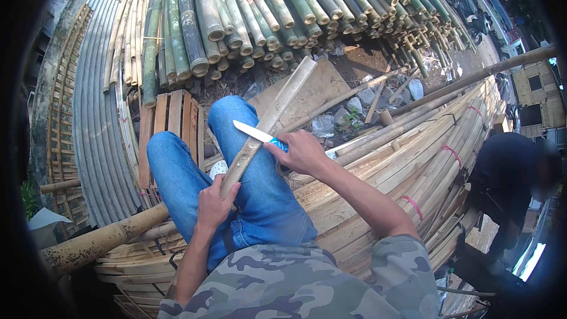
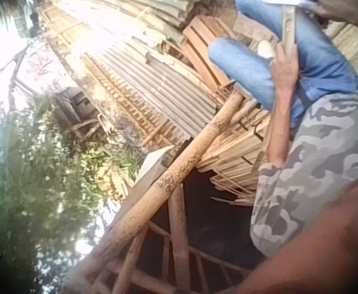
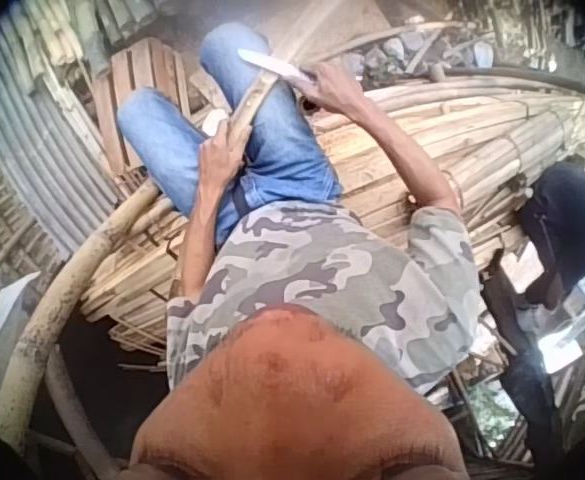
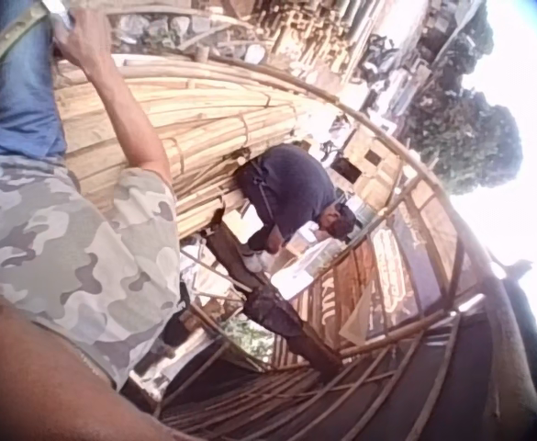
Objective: Scraping or whittling a bamboo stick with a small utility knife.
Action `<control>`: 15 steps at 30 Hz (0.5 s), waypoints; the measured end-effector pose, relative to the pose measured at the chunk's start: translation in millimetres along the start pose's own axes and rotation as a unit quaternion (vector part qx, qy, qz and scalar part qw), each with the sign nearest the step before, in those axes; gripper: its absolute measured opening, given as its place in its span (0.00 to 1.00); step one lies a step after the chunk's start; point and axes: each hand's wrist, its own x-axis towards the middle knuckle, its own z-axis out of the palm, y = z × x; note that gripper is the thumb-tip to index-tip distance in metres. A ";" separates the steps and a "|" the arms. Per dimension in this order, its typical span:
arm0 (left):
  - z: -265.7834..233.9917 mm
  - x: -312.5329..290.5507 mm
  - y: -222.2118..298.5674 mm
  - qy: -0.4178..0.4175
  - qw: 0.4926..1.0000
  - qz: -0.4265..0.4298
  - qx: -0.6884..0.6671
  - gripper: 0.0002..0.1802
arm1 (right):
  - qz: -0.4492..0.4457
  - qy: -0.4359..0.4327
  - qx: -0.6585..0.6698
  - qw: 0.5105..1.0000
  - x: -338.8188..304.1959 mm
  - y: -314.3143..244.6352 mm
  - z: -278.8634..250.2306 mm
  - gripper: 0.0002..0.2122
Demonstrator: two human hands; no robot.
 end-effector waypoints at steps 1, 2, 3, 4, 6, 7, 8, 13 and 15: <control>0.0 -2.0 -0.2 0.005 1.000 0.003 0.004 0.22 | 0.036 0.003 -0.018 0.999 5.0 -0.4 -11.0 0.23; -0.3 -2.8 0.3 0.003 1.000 0.001 0.006 0.22 | 0.072 0.005 -0.035 0.997 16.2 5.9 -26.0 0.24; -1.1 -2.9 2.4 0.000 1.000 0.001 0.004 0.22 | 0.093 0.064 -0.015 0.994 28.3 16.6 -42.1 0.24; -1.5 -2.8 2.8 -0.005 1.000 0.003 0.002 0.22 | 0.143 0.053 0.012 0.988 38.4 28.4 -59.3 0.24; -0.2 -2.4 -0.8 -0.010 1.000 -0.002 0.005 0.22 | 0.149 0.067 0.012 0.986 46.3 26.4 -64.7 0.24; 0.9 -2.5 -1.9 -0.012 1.000 -0.010 0.008 0.21 | 0.131 0.043 0.000 0.990 43.5 20.9 -56.9 0.24; 1.4 -1.4 -1.9 -0.008 1.000 -0.008 0.007 0.21 | 0.113 0.021 -0.014 0.993 35.1 13.0 -43.6 0.24; 1.1 -3.8 1.2 0.002 1.000 0.003 0.002 0.21 | 0.106 0.075 -0.007 0.992 36.9 26.8 -53.0 0.23; 0.6 -3.9 1.4 -0.008 1.000 0.001 0.001 0.21 | 0.138 0.116 0.003 0.984 52.4 51.4 -64.1 0.22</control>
